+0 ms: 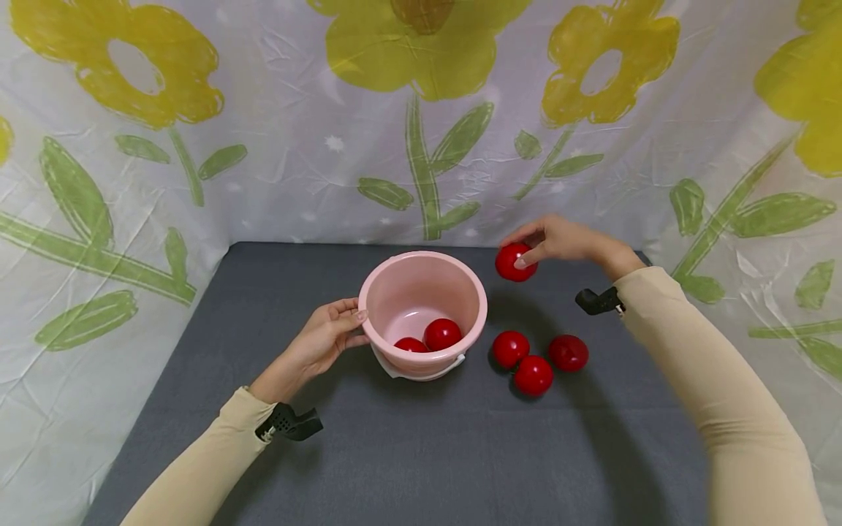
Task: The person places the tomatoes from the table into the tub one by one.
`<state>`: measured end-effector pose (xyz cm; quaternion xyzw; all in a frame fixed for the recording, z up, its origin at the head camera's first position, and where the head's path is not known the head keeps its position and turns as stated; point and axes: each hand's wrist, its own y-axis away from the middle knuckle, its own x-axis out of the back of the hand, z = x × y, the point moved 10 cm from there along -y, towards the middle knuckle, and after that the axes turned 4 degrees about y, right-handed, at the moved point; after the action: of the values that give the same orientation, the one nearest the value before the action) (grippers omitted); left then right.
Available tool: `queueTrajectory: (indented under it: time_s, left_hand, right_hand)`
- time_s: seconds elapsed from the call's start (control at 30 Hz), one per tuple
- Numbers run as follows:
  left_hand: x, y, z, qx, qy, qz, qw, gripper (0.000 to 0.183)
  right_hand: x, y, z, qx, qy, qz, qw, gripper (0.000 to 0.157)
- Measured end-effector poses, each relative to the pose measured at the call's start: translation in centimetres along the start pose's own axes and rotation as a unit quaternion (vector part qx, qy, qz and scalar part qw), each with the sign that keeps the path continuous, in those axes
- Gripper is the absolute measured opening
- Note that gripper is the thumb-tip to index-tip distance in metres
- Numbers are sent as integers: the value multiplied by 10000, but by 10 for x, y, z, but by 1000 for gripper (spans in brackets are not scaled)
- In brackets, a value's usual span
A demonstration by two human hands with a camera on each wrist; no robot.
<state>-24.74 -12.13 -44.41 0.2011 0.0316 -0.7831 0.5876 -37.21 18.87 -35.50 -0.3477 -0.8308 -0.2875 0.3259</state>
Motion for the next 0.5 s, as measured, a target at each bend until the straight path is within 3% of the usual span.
queueTrajectory:
  time_s: [0.5]
  left_hand:
    - [0, -1, -1, 18, 44, 2, 10000, 42]
  right_hand:
    - [19, -7, -54, 140, 392, -171, 9990, 44]
